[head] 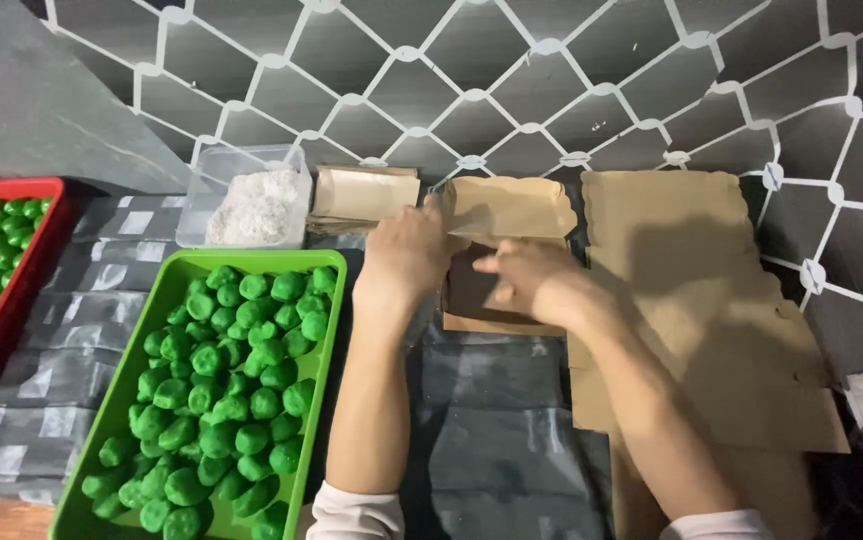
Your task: The person is picking up green dough balls from a tray and arranging them into a small cardboard box, then folding the box closed.
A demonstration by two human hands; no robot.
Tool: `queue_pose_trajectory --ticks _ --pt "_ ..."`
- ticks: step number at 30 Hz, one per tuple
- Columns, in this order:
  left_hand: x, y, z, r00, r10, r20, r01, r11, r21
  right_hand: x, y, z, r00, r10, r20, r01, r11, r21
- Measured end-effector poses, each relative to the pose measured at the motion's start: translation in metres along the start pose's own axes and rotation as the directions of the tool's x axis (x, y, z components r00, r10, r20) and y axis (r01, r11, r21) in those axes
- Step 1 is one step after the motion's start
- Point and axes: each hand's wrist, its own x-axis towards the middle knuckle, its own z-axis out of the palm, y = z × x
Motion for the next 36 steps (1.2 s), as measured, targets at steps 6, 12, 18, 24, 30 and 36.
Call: queue_pose_trajectory --ticks 6,12,18,24,30,36 --pt "-0.045 -0.001 -0.060 0.936 0.258 -0.241 -0.247 0.966 0.075 -0.029 0.031 -0.008 0.905 0.054 -0.421 0.049 0.972 0.230" --pt "-0.081 -0.013 -0.132 0.981 0.113 -0.161 -0.129 0.987 -0.097 -0.038 0.046 -0.014 0.840 -0.014 -0.543 0.164 0.960 0.229" --pt "-0.043 -0.128 -0.073 0.995 0.061 0.080 -0.084 0.941 0.328 -0.057 0.043 -0.025 0.845 0.041 -0.533 0.169 0.926 0.338" --pt "-0.030 -0.215 0.012 0.929 -0.175 0.326 0.043 0.926 0.376 -0.062 0.048 -0.024 0.805 -0.114 -0.582 0.291 0.931 0.220" --pt "-0.027 -0.242 0.032 0.944 -0.169 0.282 0.077 0.947 0.311 -0.055 0.053 -0.023 0.835 -0.081 -0.544 0.236 0.946 0.221" --pt "-0.056 -0.174 -0.027 0.950 -0.250 0.187 0.209 0.954 0.215 -0.055 0.058 -0.022 0.802 -0.134 -0.582 0.300 0.933 0.198"
